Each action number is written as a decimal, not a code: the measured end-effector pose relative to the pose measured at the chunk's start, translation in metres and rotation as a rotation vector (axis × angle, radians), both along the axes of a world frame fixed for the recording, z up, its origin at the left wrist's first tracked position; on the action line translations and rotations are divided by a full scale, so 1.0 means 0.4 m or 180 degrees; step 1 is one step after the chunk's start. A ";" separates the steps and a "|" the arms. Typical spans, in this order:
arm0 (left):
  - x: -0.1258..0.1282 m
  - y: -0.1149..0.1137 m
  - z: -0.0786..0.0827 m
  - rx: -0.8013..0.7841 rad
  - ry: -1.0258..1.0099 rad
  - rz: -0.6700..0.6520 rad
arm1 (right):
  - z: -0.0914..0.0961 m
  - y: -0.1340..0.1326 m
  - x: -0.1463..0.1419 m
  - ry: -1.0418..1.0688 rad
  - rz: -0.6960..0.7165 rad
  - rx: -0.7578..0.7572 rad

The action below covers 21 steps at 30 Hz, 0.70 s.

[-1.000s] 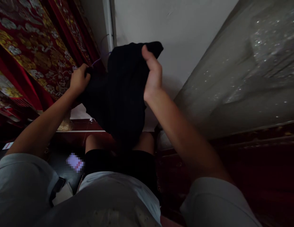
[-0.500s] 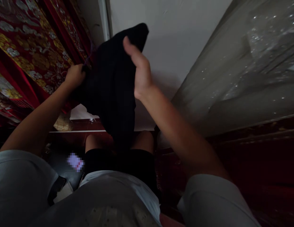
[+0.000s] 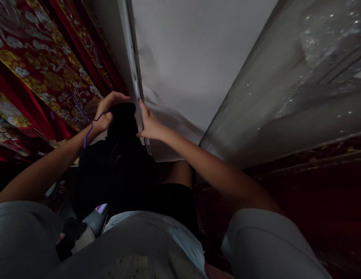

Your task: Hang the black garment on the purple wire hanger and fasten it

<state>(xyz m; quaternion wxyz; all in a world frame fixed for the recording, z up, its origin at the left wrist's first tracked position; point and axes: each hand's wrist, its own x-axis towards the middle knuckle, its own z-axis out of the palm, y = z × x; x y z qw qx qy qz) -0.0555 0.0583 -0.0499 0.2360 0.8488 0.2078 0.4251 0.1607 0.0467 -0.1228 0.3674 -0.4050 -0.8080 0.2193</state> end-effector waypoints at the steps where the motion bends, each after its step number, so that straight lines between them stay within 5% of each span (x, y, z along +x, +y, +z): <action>1: 0.031 -0.021 -0.002 -0.0151 -0.0028 -0.0141 | -0.024 0.001 -0.013 -0.0071 -0.0324 0.0225; 4: 0.099 -0.065 -0.003 -0.0507 0.0030 -0.0442 | -0.050 -0.007 -0.023 -0.0251 -0.1009 0.0952; 8: 0.103 -0.062 -0.010 -0.0739 -0.0135 -0.0563 | -0.034 -0.012 0.022 -0.0575 -0.0894 0.1224; 12: 0.008 0.000 -0.026 -0.0810 0.0068 -0.0116 | -0.035 -0.015 0.085 -0.0770 -0.1098 0.0895; 18: -0.167 0.056 0.015 -0.2091 -0.0220 0.0740 | -0.072 0.019 0.200 -0.0646 -0.2283 0.0414; 21: -0.192 0.037 0.032 -0.1818 -0.0554 0.0969 | -0.071 0.047 0.256 -0.0388 -0.2887 0.0361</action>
